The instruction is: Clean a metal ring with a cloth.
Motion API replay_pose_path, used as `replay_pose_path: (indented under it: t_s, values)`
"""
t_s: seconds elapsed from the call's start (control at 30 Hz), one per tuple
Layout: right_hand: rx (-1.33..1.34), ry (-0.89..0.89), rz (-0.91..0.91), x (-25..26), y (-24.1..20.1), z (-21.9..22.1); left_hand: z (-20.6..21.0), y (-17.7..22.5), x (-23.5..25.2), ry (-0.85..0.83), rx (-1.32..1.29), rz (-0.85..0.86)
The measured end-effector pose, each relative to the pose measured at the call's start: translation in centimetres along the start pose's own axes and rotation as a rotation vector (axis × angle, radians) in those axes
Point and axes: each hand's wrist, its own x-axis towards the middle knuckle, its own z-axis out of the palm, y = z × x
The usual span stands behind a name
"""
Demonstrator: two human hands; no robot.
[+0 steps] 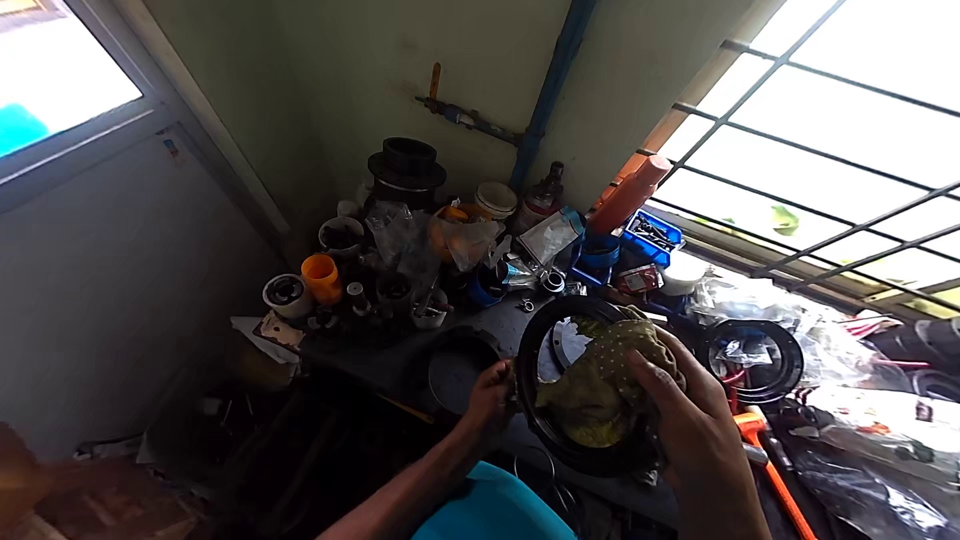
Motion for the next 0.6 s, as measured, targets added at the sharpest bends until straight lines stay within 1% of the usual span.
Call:
replay_pose_path:
  t_s: [0.07, 0.13, 0.2, 0.27, 0.33, 0.43, 0.5, 0.6]
  values:
    - [-0.028, 0.007, -0.074, -0.5, 0.6, 0.2, 0.4, 0.1, -0.2, 0.032, -0.058, -0.009]
    - [0.000, 0.031, -0.136, -1.3, 1.9, 0.5, 0.6, 0.7, -0.4, 0.079, -0.101, -0.015]
    - [0.053, 0.098, -0.187, -2.0, 3.4, 1.4, 0.5, 1.1, -0.5, 0.099, -0.118, -0.024]
    - [0.075, 0.177, -0.212, -2.1, 4.3, 1.9, 0.0, 1.0, -0.5, 0.072, -0.082, -0.015]
    - [0.060, 0.205, -0.203, -1.8, 4.3, 1.6, -0.5, 0.9, -0.3, 0.028, -0.014, 0.010]
    - [0.002, 0.165, -0.131, -1.2, 3.5, 0.0, -1.1, 1.1, 0.3, -0.018, 0.123, 0.066]
    - [-0.057, 0.083, -0.060, -0.7, 2.7, -1.3, -1.5, 1.7, 1.0, -0.081, 0.251, 0.117]
    - [-0.101, -0.034, -0.019, -0.2, 2.1, -2.5, -2.0, 2.7, 1.9, -0.203, 0.380, 0.147]
